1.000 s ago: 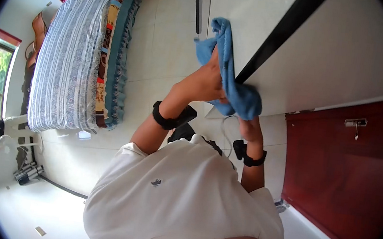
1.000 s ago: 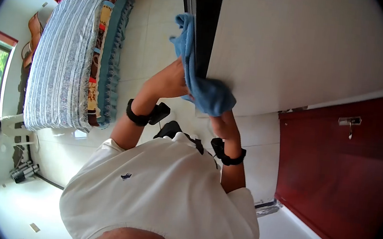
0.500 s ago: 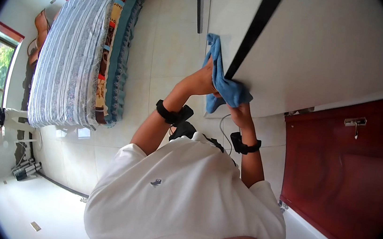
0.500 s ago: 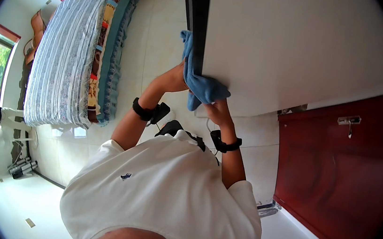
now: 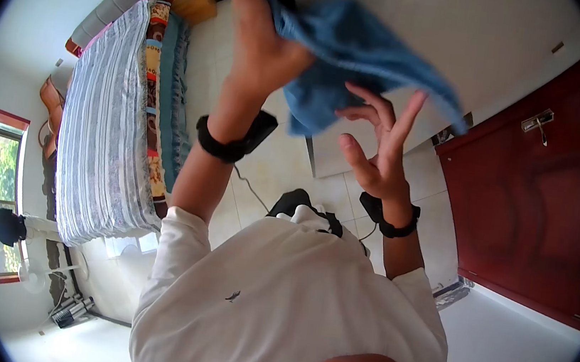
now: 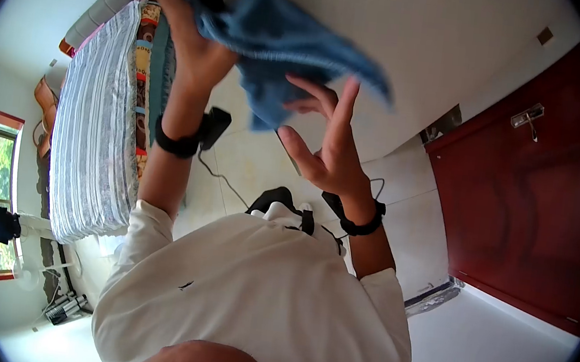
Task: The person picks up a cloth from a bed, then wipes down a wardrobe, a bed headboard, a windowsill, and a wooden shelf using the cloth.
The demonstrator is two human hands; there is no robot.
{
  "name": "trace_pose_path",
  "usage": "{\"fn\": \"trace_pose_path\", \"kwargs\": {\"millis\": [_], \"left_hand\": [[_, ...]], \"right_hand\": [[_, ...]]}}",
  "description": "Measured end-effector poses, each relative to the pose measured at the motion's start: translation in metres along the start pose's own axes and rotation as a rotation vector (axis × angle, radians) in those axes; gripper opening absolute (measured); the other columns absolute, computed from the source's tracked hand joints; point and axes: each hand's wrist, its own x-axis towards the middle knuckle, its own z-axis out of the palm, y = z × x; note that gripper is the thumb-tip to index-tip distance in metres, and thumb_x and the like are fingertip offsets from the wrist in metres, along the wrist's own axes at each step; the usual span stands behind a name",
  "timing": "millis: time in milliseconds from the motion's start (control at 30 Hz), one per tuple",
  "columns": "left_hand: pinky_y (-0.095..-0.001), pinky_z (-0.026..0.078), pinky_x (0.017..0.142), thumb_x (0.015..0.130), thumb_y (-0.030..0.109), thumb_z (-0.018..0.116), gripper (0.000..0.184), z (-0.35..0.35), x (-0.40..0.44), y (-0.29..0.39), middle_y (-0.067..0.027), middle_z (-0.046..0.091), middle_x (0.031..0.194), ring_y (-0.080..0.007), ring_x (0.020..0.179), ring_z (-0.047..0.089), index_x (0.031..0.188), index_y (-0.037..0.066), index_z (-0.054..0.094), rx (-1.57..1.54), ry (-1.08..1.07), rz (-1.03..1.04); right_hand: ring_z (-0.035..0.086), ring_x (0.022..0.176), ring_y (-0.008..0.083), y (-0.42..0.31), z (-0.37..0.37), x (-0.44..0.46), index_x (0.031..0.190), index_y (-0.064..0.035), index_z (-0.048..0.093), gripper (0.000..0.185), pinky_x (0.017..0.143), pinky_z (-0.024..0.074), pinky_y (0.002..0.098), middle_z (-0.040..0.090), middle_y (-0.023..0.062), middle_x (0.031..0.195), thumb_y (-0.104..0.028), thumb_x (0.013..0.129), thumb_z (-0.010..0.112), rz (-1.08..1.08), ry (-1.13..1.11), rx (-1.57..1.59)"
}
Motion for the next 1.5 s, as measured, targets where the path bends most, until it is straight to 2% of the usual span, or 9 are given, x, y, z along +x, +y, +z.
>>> {"fn": "trace_pose_path", "kwargs": {"millis": [333, 400, 567, 800, 900, 967, 1100, 1433, 1500], "left_hand": [[-0.0371, 0.012, 0.115, 0.071, 0.021, 0.075, 0.102, 0.025, -0.101, -0.007, -0.0197, 0.016, 0.152, -0.0307, 0.141, 0.015, 0.148, -0.002, 0.011, -0.014, 0.044, -0.564], [-0.0350, 0.013, 0.115, 0.076, 0.020, 0.071, 0.092, 0.013, -0.149, -0.036, -0.0183, 0.019, 0.152, -0.0281, 0.141, 0.016, 0.147, 0.000, 0.016, 0.819, -0.408, 0.091], [-0.0336, 0.035, 0.103, 0.084, 0.024, 0.068, 0.089, 0.002, -0.159, 0.009, -0.0133, 0.043, 0.134, -0.0224, 0.121, 0.045, 0.149, 0.004, 0.010, -0.741, -0.035, -1.278], [-0.0418, 0.030, 0.106, 0.080, 0.016, 0.074, 0.101, -0.029, -0.025, 0.048, -0.0222, 0.035, 0.142, -0.0269, 0.126, 0.042, 0.149, 0.007, 0.000, -0.574, -0.026, -0.622], [-0.0402, 0.034, 0.105, 0.084, 0.010, 0.067, 0.086, -0.034, -0.015, 0.041, -0.0173, 0.034, 0.145, -0.0260, 0.128, 0.040, 0.149, 0.010, 0.011, -0.773, 0.000, -0.598], [-0.0419, 0.030, 0.106, 0.083, 0.015, 0.069, 0.080, -0.027, -0.044, 0.025, -0.0168, 0.037, 0.143, -0.0262, 0.126, 0.043, 0.146, 0.007, 0.020, -0.612, -0.055, -0.570], [-0.0358, 0.034, 0.105, 0.087, 0.014, 0.065, 0.071, -0.016, -0.116, 0.024, -0.0187, 0.037, 0.141, -0.0242, 0.127, 0.041, 0.145, 0.005, 0.025, -0.390, -0.102, -0.695], [-0.0333, 0.048, 0.088, 0.087, 0.026, 0.067, 0.079, -0.006, -0.216, 0.012, -0.0217, 0.056, 0.119, -0.0258, 0.111, 0.057, 0.144, -0.003, 0.020, -0.139, -0.564, -1.094], [-0.0335, 0.046, 0.091, 0.087, 0.024, 0.068, 0.079, -0.012, -0.207, 0.009, -0.0218, 0.055, 0.121, -0.0257, 0.114, 0.056, 0.145, -0.001, 0.020, -0.217, -0.463, -1.039]], "right_hand": [[0.048, 0.118, 0.0339, 0.010, 0.017, -0.006, 0.150, -0.0046, 0.008, 0.081, 0.099, 0.0373, 0.0401, 0.049, 0.0212, 0.132, -0.011, 0.088, 0.058, 0.099, -0.165, -0.296], [0.046, 0.118, 0.0364, 0.023, 0.024, -0.018, 0.147, -0.0029, 0.021, 0.071, 0.104, 0.0312, 0.0431, 0.047, 0.0213, 0.132, -0.009, 0.086, 0.057, 0.093, -0.133, -0.333], [0.037, 0.129, 0.0430, 0.033, 0.038, -0.030, 0.145, -0.0036, 0.026, 0.072, 0.106, 0.0326, 0.0472, 0.036, 0.0215, 0.143, -0.002, 0.080, 0.059, -0.020, -0.219, -0.625], [0.017, 0.138, 0.0485, -0.031, 0.037, 0.090, 0.145, -0.0032, 0.025, 0.082, 0.109, 0.0259, 0.0527, 0.028, 0.0225, 0.148, -0.005, 0.075, 0.066, -0.344, -0.002, -0.837], [0.045, 0.121, 0.0418, -0.052, 0.032, 0.148, 0.124, -0.0049, 0.048, 0.051, 0.093, 0.0425, 0.0460, 0.053, 0.0202, 0.122, -0.004, 0.076, 0.065, -0.648, 0.288, -0.929], [0.039, 0.124, 0.0306, -0.049, 0.016, 0.158, 0.116, -0.0060, 0.053, 0.046, 0.101, 0.0336, 0.0431, 0.044, 0.0165, 0.130, -0.045, 0.091, 0.057, -0.344, 0.263, -1.243], [0.056, 0.056, 0.0307, -0.004, 0.030, 0.142, 0.074, -0.0079, 0.040, 0.023, 0.050, 0.0430, 0.0336, 0.050, 0.0076, 0.059, -0.001, 0.079, 0.061, -0.450, 0.319, -1.013], [0.055, 0.045, 0.0297, 0.037, 0.051, 0.064, 0.071, -0.0044, 0.048, 0.018, 0.046, 0.0437, 0.0372, 0.049, 0.0107, 0.050, -0.011, 0.087, 0.052, 0.006, 0.374, -1.036], [0.057, 0.044, 0.0215, 0.041, 0.049, 0.050, 0.069, -0.0039, 0.055, 0.037, 0.044, 0.0416, 0.0345, 0.056, 0.0087, 0.051, -0.026, 0.095, 0.040, 0.700, 0.284, -0.325]]}}
